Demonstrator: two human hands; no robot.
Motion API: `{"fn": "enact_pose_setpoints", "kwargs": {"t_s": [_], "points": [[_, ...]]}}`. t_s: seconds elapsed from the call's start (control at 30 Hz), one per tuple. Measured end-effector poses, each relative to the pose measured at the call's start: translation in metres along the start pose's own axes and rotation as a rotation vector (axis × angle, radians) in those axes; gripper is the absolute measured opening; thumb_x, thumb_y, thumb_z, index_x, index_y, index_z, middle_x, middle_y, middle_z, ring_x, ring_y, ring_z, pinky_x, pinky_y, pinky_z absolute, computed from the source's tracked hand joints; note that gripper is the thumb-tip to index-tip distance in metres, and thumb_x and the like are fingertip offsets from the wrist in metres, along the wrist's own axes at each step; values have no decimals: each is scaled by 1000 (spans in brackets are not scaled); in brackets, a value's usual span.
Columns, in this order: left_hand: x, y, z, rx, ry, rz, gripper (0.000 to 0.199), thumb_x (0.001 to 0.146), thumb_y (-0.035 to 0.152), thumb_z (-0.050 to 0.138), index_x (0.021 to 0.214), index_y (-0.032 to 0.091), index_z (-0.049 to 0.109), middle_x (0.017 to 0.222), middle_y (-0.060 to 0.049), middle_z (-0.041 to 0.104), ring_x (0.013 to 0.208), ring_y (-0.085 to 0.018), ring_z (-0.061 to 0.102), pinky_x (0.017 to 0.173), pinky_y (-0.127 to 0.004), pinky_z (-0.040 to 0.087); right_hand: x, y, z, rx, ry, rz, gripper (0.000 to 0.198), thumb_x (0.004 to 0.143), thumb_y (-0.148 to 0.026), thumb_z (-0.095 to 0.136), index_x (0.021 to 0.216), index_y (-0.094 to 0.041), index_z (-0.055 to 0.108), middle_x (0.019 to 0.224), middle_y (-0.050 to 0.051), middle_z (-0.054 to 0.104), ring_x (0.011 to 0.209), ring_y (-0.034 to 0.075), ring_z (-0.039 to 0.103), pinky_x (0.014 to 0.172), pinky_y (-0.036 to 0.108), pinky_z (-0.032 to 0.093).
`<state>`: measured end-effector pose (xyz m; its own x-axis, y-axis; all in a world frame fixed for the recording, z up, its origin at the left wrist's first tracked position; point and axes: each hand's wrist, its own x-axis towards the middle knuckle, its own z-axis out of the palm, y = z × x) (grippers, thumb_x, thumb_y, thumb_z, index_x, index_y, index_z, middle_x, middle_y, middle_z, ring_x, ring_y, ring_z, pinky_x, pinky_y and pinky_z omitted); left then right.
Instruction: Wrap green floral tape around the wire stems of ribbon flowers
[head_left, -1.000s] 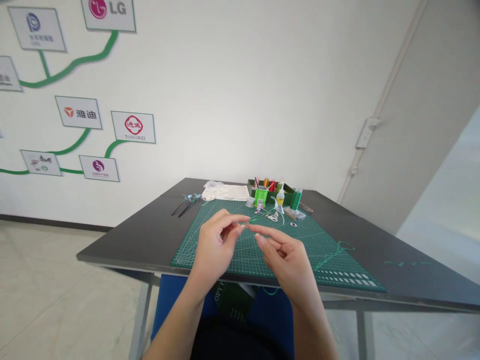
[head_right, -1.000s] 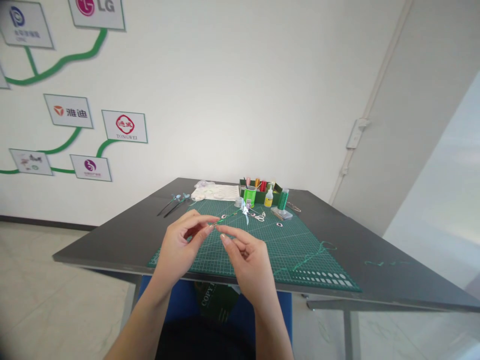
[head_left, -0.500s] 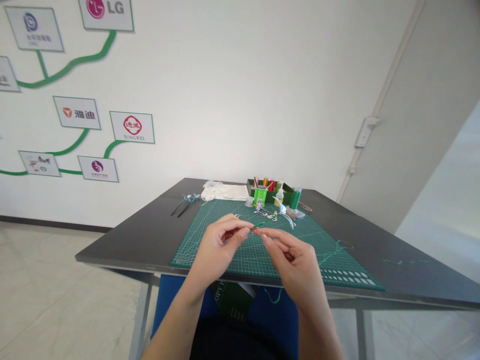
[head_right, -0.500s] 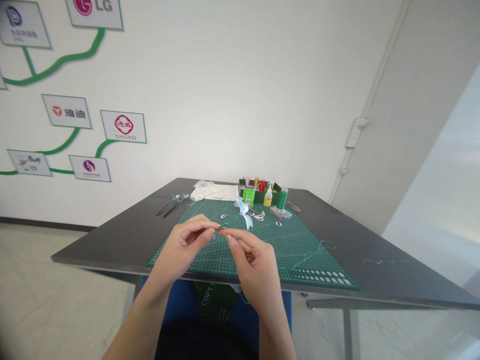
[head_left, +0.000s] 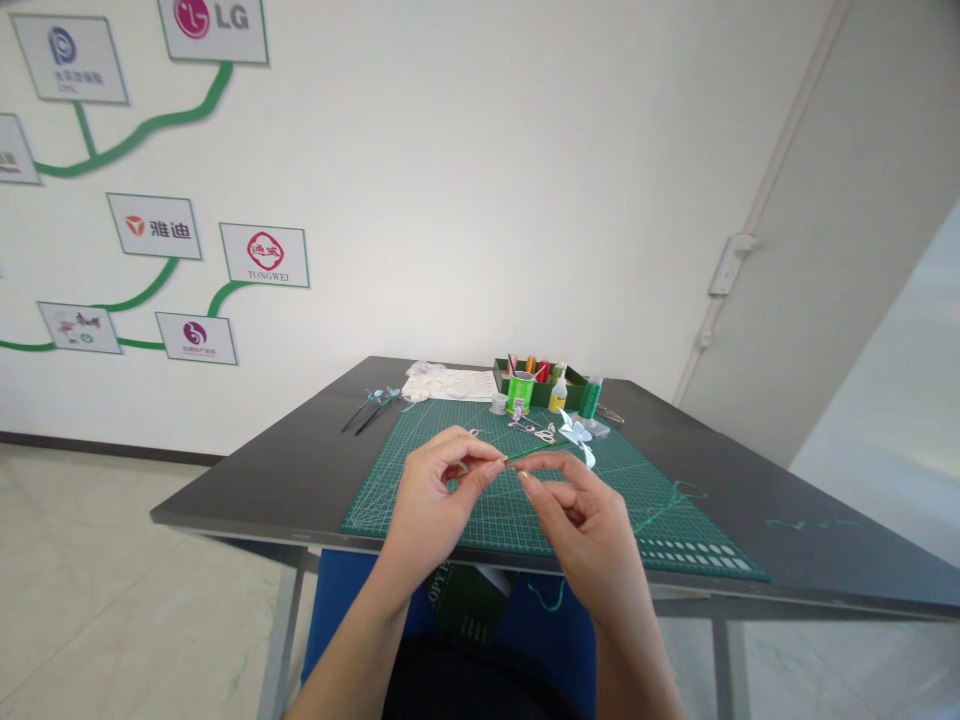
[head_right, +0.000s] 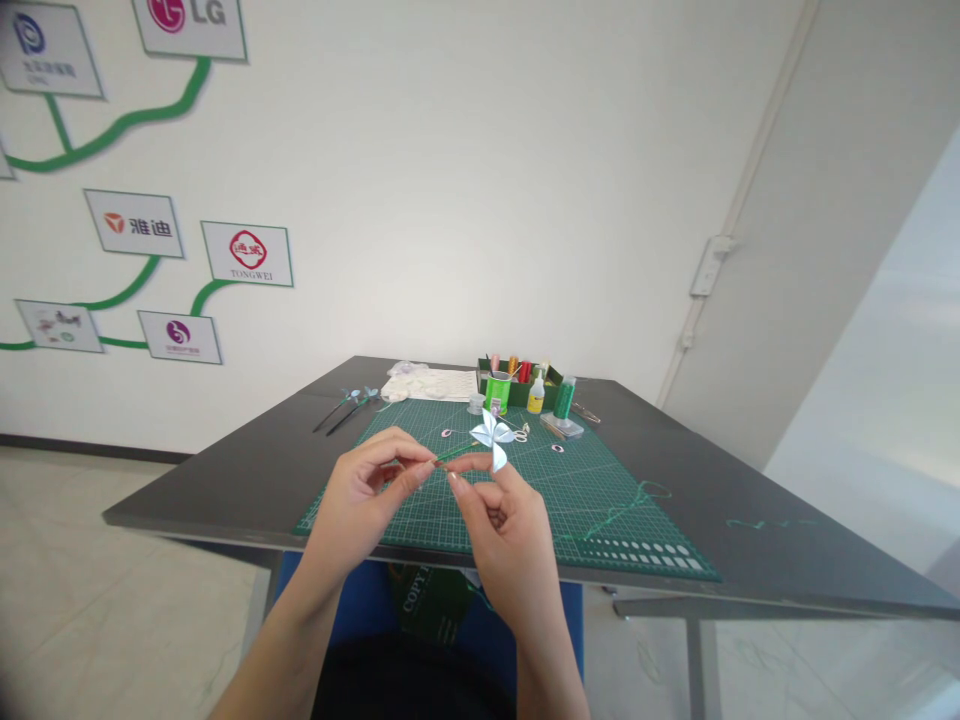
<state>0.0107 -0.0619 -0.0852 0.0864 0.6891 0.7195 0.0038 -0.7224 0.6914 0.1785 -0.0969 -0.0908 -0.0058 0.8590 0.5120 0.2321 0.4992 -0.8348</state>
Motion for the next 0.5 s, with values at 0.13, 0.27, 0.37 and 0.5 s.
{"fn": "enact_pose_setpoints", "kwargs": {"t_s": [0.13,0.27,0.37,0.5], "points": [[0,-1,0,-76,-29,-43,11,91,22,75,82,18,80,84,-5,70,62,-13,62,55,-23,49,-1,6,1,39,17,21,34,97,-55,66,101,-20,67,50,-11,31,48,10,15,46,27,9],[-1,-1,0,-70,-29,-50,12,89,21,77,79,18,81,82,-5,71,65,-13,62,57,-22,48,-1,14,1,65,29,36,34,98,-53,67,106,-20,66,51,-11,32,49,10,16,47,27,10],[-1,-1,0,-42,-11,-38,11,89,21,78,79,18,82,80,-5,72,71,-15,64,60,-23,48,0,17,1,32,45,4,32,99,-51,66,102,-19,68,52,-11,30,50,10,15,48,27,10],[-1,-1,0,-79,-28,-54,10,89,21,77,81,18,83,80,-5,71,73,-16,66,65,-24,51,0,16,0,-16,75,-33,33,98,-50,66,97,-18,71,54,-10,29,51,10,16,48,27,11]]}}
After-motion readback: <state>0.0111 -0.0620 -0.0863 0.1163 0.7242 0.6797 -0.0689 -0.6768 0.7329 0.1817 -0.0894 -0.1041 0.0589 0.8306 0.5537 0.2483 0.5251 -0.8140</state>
